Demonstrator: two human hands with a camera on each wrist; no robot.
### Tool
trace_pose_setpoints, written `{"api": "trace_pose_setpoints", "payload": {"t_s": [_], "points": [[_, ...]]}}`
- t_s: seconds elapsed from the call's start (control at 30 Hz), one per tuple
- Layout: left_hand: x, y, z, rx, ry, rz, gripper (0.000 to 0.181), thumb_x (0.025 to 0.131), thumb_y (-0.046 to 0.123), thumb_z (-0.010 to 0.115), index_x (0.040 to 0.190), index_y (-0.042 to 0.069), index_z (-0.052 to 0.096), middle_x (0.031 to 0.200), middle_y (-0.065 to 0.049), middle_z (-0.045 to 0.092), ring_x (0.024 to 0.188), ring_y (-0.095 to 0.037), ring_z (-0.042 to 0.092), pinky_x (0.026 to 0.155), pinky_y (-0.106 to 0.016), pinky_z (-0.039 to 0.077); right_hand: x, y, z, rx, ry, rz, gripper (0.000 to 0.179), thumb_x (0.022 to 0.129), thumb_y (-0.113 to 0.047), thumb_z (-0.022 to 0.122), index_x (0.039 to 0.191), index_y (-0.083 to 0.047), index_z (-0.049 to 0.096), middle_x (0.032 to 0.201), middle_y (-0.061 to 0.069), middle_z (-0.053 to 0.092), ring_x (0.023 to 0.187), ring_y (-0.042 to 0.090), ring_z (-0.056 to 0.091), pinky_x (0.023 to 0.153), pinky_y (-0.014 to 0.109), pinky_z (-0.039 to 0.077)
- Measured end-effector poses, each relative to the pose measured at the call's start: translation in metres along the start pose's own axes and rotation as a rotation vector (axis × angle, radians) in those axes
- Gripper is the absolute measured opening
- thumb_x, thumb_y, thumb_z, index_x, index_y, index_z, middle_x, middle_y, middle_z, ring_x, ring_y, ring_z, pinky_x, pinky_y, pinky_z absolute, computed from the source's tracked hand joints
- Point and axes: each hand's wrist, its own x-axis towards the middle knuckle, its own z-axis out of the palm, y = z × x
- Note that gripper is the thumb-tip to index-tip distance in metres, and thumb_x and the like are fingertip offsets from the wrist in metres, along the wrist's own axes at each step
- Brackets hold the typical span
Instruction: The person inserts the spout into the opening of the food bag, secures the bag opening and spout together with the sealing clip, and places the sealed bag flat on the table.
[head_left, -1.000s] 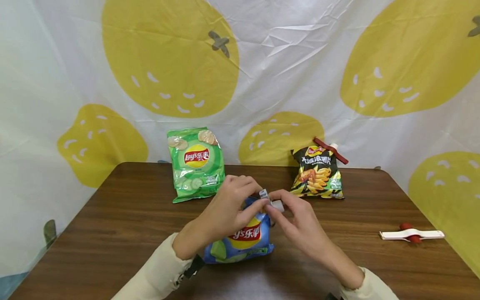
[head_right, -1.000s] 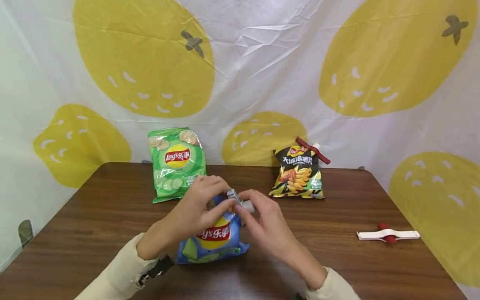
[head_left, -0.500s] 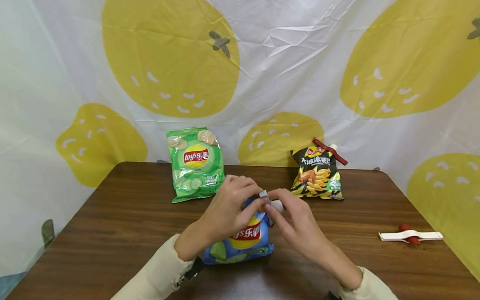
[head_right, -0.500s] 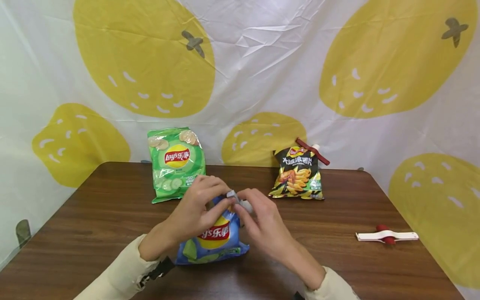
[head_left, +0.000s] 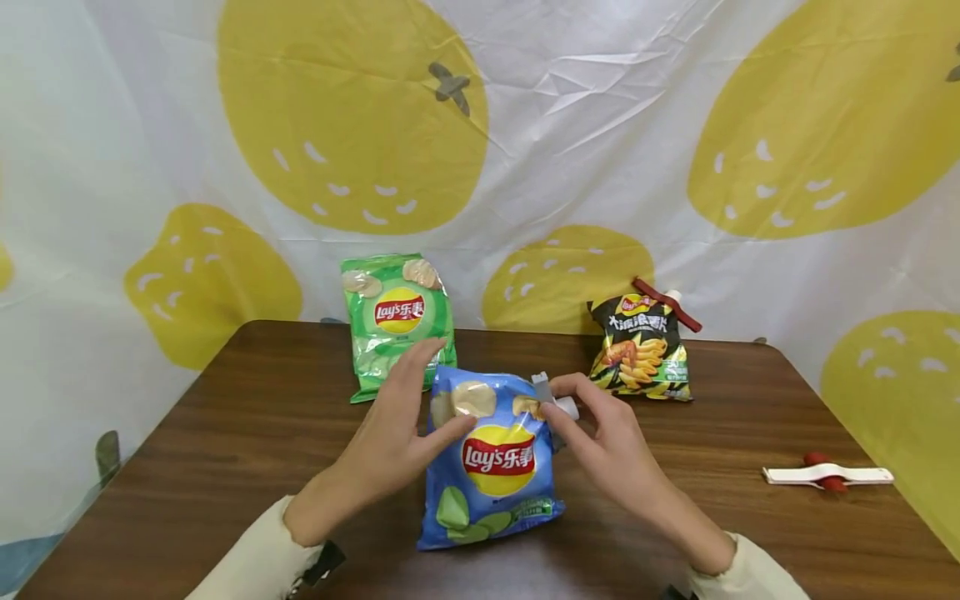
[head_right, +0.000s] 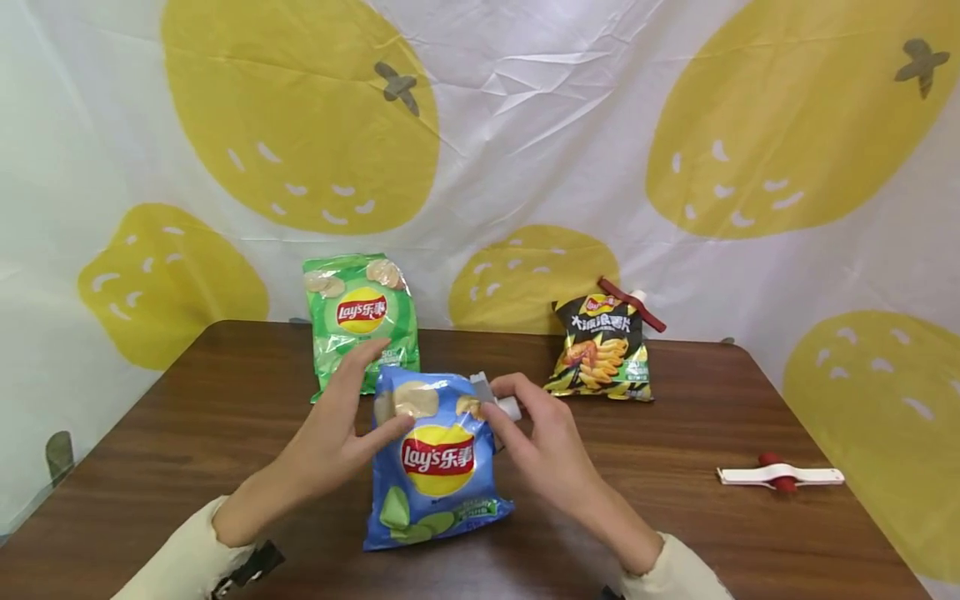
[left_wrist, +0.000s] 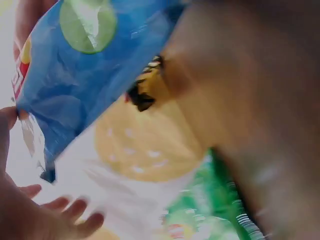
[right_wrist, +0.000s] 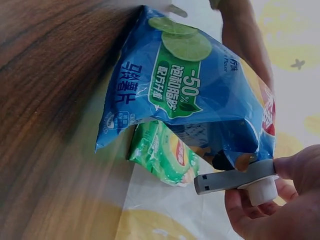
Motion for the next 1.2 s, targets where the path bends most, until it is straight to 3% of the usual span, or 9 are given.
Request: {"api": "trace_pose_setpoints", "payload": {"t_s": [0.17, 0.23, 0.3, 0.4, 0.67, 0.83, 0.97, 1.07, 1.2], "points": [[-0.021, -0.014, 0.006, -0.377, -0.284, -0.238, 0.080, 0.089, 0.038, 0.075, 0.151, 0.025, 0.027, 0.135, 0.001, 0.056, 0.119, -0.015, 0.058, 0.100, -0.043, 0.048, -0.001, 0.002, -0.002, -0.010, 0.017, 0.005, 0.012, 0.098, -0.015, 0.064, 0.110, -0.015, 0.063, 0.101, 0.000, 0.065, 0.085, 0.014, 0.064, 0.065, 0.027, 0.055], [-0.026, -0.018, 0.012, -0.456, -0.389, -0.275, 0.081, 0.088, 0.036, 0.077, 0.150, 0.028, 0.026, 0.134, 0.003, 0.057, 0.117, -0.014, 0.059, 0.099, -0.039, 0.048, -0.002, 0.002, -0.002, -0.015, 0.027, 0.011, 0.012, 0.098, -0.015, 0.064, 0.111, -0.015, 0.063, 0.101, 0.001, 0.065, 0.084, 0.014, 0.063, 0.064, 0.026, 0.055], [-0.030, -0.020, 0.017, -0.470, -0.431, -0.273, 0.084, 0.085, 0.035, 0.079, 0.150, 0.028, 0.026, 0.133, 0.004, 0.058, 0.117, -0.012, 0.059, 0.099, -0.036, 0.047, -0.002, 0.003, -0.001, -0.010, 0.034, 0.025, 0.013, 0.098, -0.016, 0.064, 0.111, -0.014, 0.063, 0.101, 0.001, 0.066, 0.085, 0.014, 0.063, 0.065, 0.026, 0.055], [-0.034, -0.021, 0.023, -0.490, -0.418, -0.245, 0.085, 0.085, 0.029, 0.081, 0.150, 0.022, 0.027, 0.132, -0.001, 0.061, 0.113, -0.014, 0.062, 0.094, -0.032, 0.051, -0.003, 0.005, -0.002, -0.006, 0.035, 0.066, 0.016, 0.098, -0.019, 0.065, 0.113, -0.015, 0.062, 0.101, 0.001, 0.066, 0.087, 0.014, 0.062, 0.067, 0.026, 0.054], [-0.037, -0.023, 0.027, -0.595, -0.409, -0.183, 0.052, 0.091, -0.002, 0.068, 0.132, 0.010, 0.039, 0.133, -0.015, 0.060, 0.113, -0.021, 0.066, 0.089, -0.031, 0.054, -0.021, 0.015, -0.015, 0.056, -0.077, 0.162, 0.035, 0.097, -0.019, 0.066, 0.128, -0.013, 0.052, 0.114, 0.008, 0.062, 0.095, 0.021, 0.066, 0.080, 0.032, 0.056], [-0.040, -0.024, 0.028, -0.583, -0.399, -0.161, 0.049, 0.092, -0.004, 0.066, 0.130, 0.011, 0.040, 0.128, -0.017, 0.063, 0.097, -0.017, 0.071, 0.079, -0.029, 0.057, -0.035, 0.020, -0.019, -0.082, -0.042, 0.255, 0.042, 0.098, -0.029, 0.065, 0.132, -0.013, 0.047, 0.118, 0.008, 0.062, 0.105, 0.021, 0.064, 0.086, 0.033, 0.055], [-0.040, -0.023, 0.028, -0.564, -0.376, -0.147, 0.048, 0.091, -0.005, 0.066, 0.128, 0.011, 0.041, 0.124, -0.017, 0.065, 0.088, -0.017, 0.072, 0.071, -0.032, 0.059, -0.048, 0.019, -0.017, -0.171, -0.007, 0.387, 0.032, 0.097, -0.035, 0.065, 0.115, -0.010, 0.056, 0.099, 0.004, 0.065, 0.086, 0.015, 0.064, 0.071, 0.029, 0.055], [-0.039, -0.021, 0.028, -0.542, -0.368, -0.167, 0.049, 0.092, -0.004, 0.066, 0.129, 0.013, 0.041, 0.119, -0.015, 0.067, 0.080, -0.018, 0.072, 0.062, -0.035, 0.059, -0.056, 0.019, -0.014, -0.074, -0.136, 0.451, 0.032, 0.102, -0.037, 0.056, 0.109, -0.006, 0.061, 0.092, 0.007, 0.067, 0.079, 0.018, 0.065, 0.061, 0.029, 0.056], [-0.036, -0.016, 0.028, -0.460, -0.358, -0.231, 0.057, 0.093, 0.005, 0.068, 0.139, 0.022, 0.039, 0.105, -0.011, 0.069, 0.062, -0.017, 0.069, 0.045, -0.039, 0.054, -0.064, 0.020, -0.011, 0.130, -0.333, 0.453, 0.047, 0.107, -0.034, 0.045, 0.135, 0.003, 0.051, 0.118, 0.025, 0.064, 0.095, 0.028, 0.067, 0.064, 0.034, 0.059]]}}
